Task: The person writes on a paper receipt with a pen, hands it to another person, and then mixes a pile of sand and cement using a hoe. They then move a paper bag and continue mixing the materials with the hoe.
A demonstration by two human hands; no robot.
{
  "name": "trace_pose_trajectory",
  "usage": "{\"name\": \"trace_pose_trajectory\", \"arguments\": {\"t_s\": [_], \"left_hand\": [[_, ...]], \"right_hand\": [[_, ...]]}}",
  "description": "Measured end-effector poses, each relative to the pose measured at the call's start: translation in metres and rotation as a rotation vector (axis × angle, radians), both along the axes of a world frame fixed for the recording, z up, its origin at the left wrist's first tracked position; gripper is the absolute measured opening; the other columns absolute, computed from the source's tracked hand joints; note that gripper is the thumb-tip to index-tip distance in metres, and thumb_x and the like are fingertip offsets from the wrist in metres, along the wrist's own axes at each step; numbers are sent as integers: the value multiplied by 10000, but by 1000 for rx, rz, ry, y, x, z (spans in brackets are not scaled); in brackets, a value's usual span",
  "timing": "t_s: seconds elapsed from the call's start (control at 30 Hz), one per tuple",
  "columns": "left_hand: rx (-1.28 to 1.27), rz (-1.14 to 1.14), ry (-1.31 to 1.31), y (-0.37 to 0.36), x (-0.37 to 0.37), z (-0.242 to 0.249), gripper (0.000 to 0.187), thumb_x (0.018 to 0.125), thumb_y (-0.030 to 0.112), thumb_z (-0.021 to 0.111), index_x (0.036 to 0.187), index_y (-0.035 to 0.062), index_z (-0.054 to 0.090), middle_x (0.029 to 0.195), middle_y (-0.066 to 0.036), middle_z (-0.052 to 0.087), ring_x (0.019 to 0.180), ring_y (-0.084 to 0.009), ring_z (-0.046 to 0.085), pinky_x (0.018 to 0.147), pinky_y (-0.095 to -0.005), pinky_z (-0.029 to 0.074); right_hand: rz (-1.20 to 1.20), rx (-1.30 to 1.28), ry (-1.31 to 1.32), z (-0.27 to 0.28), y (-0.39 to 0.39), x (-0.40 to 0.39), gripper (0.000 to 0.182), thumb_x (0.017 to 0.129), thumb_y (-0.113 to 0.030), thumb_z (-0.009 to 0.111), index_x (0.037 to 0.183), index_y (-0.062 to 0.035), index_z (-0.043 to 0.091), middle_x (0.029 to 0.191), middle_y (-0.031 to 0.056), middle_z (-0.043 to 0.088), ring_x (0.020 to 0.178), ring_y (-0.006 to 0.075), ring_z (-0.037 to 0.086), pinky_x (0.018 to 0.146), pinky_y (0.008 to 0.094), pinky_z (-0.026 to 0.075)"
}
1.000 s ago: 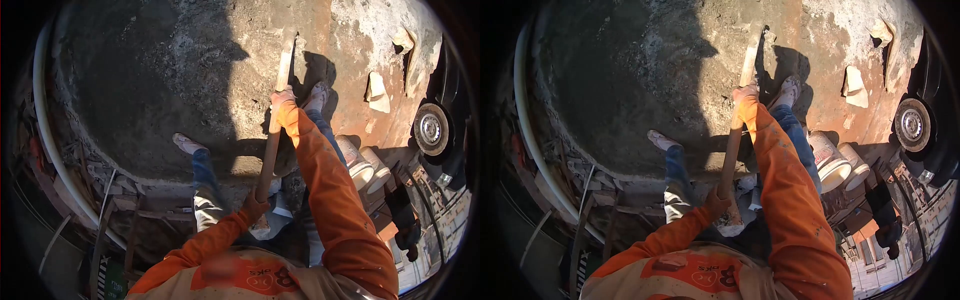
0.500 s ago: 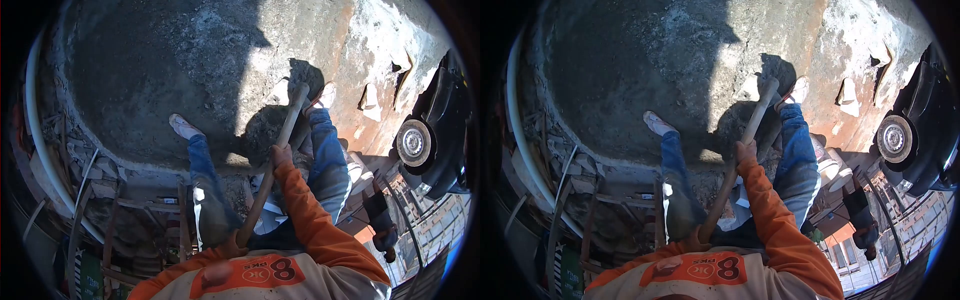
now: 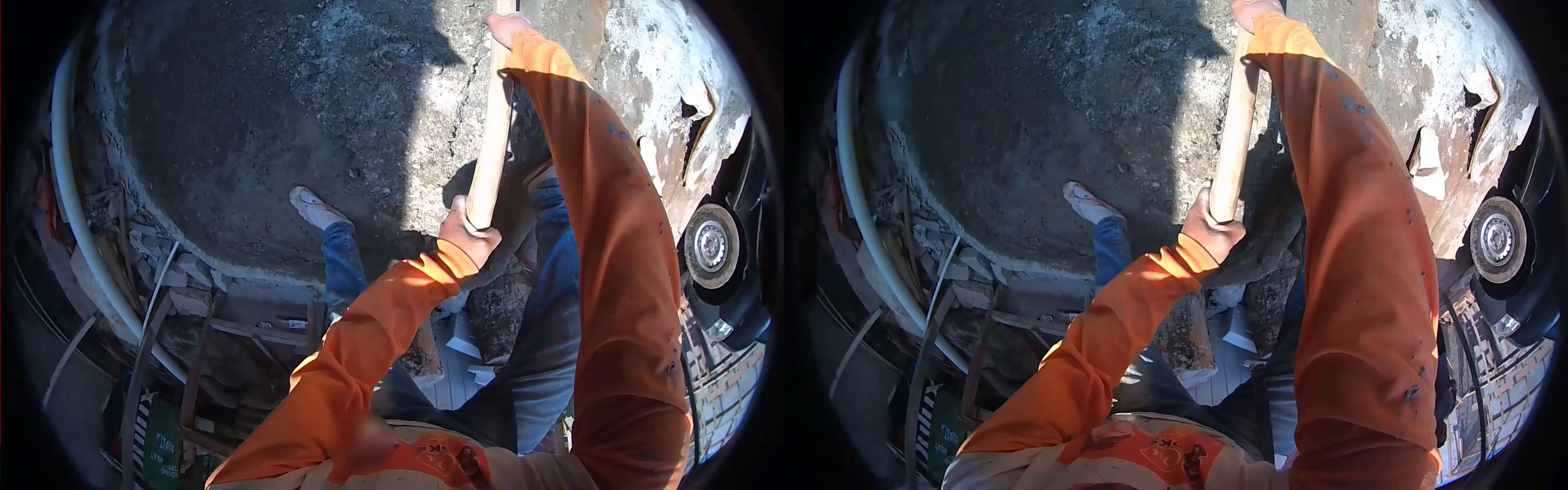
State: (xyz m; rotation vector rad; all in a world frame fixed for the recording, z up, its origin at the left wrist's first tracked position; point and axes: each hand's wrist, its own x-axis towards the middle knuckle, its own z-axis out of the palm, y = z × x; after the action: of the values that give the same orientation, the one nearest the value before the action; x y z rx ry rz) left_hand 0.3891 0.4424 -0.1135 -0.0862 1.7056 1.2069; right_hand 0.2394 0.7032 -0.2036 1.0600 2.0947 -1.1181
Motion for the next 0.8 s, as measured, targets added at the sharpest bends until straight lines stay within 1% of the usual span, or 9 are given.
{"name": "trace_pose_trajectory", "arguments": {"t_s": [0.1,0.3,0.4,0.5,0.57,0.67,0.73,0.77,0.8], "left_hand": [[-264,-161,-229,-109,15,70,393,611,120,620,949,19,447,792,-125,537,693,-215,534,647,-330,441],[-420,-429,-383,-271,58,184,577,610,221,673,1075,-2,413,925,-221,545,840,-330,571,709,-371,450],[-338,-473,-343,-332,61,230,586,610,214,673,1092,5,414,926,-227,547,840,-331,576,697,-377,454],[-297,-468,-293,-359,57,266,572,612,198,667,1095,11,424,887,-219,558,812,-325,585,676,-378,457],[-271,-407,-214,-336,55,259,563,613,188,663,1097,16,431,861,-214,566,793,-322,590,663,-379,459],[-257,-379,-148,-258,35,180,571,617,183,670,1107,26,424,866,-226,574,804,-355,589,668,-401,464],[-216,-317,-97,-194,10,96,547,625,172,664,1101,56,420,852,-235,589,814,-408,577,676,-434,470],[-224,-315,-39,-157,-10,52,497,627,166,656,1061,65,435,856,-212,594,819,-383,587,692,-409,477],[-226,-226,-45,-115,-45,25,383,641,121,620,978,38,458,761,-141,560,743,-275,576,689,-352,455]], "right_hand": [[-704,-40,-105,-12,-129,58,445,740,-303,614,980,48,482,779,185,606,681,294,624,645,394,498],[-774,-206,-50,0,-313,225,317,765,-173,593,1004,-30,440,630,92,523,470,228,539,414,347,458],[-1007,-315,-271,70,-360,242,340,766,-181,595,1024,-27,435,683,104,531,503,215,552,428,349,465],[-776,-110,-327,82,-384,268,305,769,-181,594,984,-27,445,700,110,540,511,207,550,431,348,462],[-707,40,-217,98,-356,245,430,688,-232,631,982,27,453,724,137,549,557,255,568,494,374,476],[-1216,-436,-122,113,-248,135,251,777,-176,574,943,-39,446,671,92,520,441,182,504,412,331,462],[-881,-141,284,24,-174,95,283,766,-193,615,946,-28,471,652,62,521,475,172,512,426,312,457],[-419,259,309,-26,-123,66,322,752,-202,639,972,-16,495,693,81,565,526,176,546,462,318,463],[-712,-30,346,-17,-94,11,339,756,-236,633,962,8,520,730,109,599,576,188,587,499,324,471]]}}
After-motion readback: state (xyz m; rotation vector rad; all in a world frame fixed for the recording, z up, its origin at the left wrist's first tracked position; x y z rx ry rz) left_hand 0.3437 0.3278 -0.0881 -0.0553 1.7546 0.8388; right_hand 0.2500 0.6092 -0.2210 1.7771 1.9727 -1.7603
